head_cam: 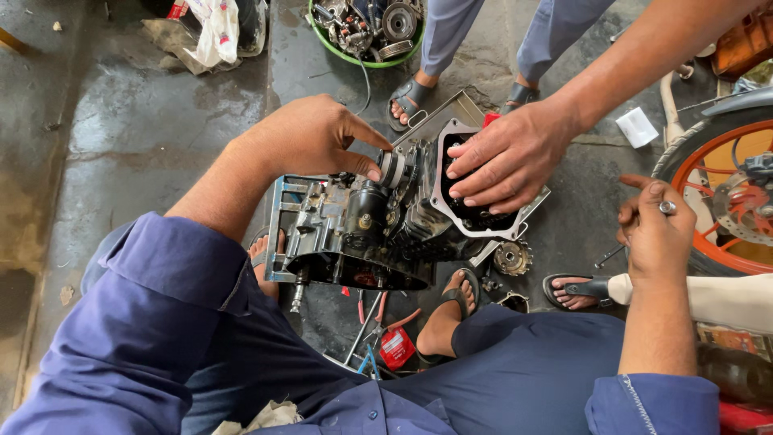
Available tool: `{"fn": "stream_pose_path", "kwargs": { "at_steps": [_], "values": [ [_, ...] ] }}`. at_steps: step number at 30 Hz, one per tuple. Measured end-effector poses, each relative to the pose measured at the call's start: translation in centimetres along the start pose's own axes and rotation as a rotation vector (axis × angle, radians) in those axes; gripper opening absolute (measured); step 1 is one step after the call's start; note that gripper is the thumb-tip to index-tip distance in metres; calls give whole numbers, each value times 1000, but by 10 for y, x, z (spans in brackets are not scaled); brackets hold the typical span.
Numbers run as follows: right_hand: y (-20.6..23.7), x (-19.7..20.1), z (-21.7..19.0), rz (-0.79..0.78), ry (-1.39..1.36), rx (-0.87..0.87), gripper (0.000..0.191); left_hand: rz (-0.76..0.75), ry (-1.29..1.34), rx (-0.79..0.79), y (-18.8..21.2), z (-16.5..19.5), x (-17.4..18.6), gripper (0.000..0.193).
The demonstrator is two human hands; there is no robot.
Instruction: The person sits on the floor and uses a wrench to tighten bolts on a disassembled motorcycle engine. They adjust the engine position and continue tightening fasteners while another person briefly assists.
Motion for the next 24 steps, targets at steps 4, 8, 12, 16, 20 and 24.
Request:
{"fn": "stream_pose_path", "kwargs": {
  "at_steps": [4, 8, 12, 16, 20, 24],
  "values": [
    [0, -2, 0, -6, -9, 3, 45, 4, 0, -1, 0, 0, 0, 47],
    [1, -3, 1, -10, -14, 4, 44, 16, 17, -32, 0, 1, 1, 46],
    [1, -4, 1, -23, -17, 4, 44, 3, -1, -24, 0, 0, 0, 46],
    [1, -5, -1, -36, -7, 11, 45, -2, -10, -20, -1, 0, 0, 46],
    [1, -5, -1, -33, 2, 5, 45, -8, -11, 2, -1, -2, 0, 47],
    [1, -5, 0, -30, 1, 2, 45, 2, -6, -25, -1, 1, 0, 46]
  ]
}}
Point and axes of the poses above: each hand's wrist, its own y-axis away from the middle knuckle, its own x-axis out of the back of the hand, z = x × y, the point moved 9 cm from there along -y, towards the middle knuckle, and after that the axes turned 15 degrees about y, right-handed, at the moved point
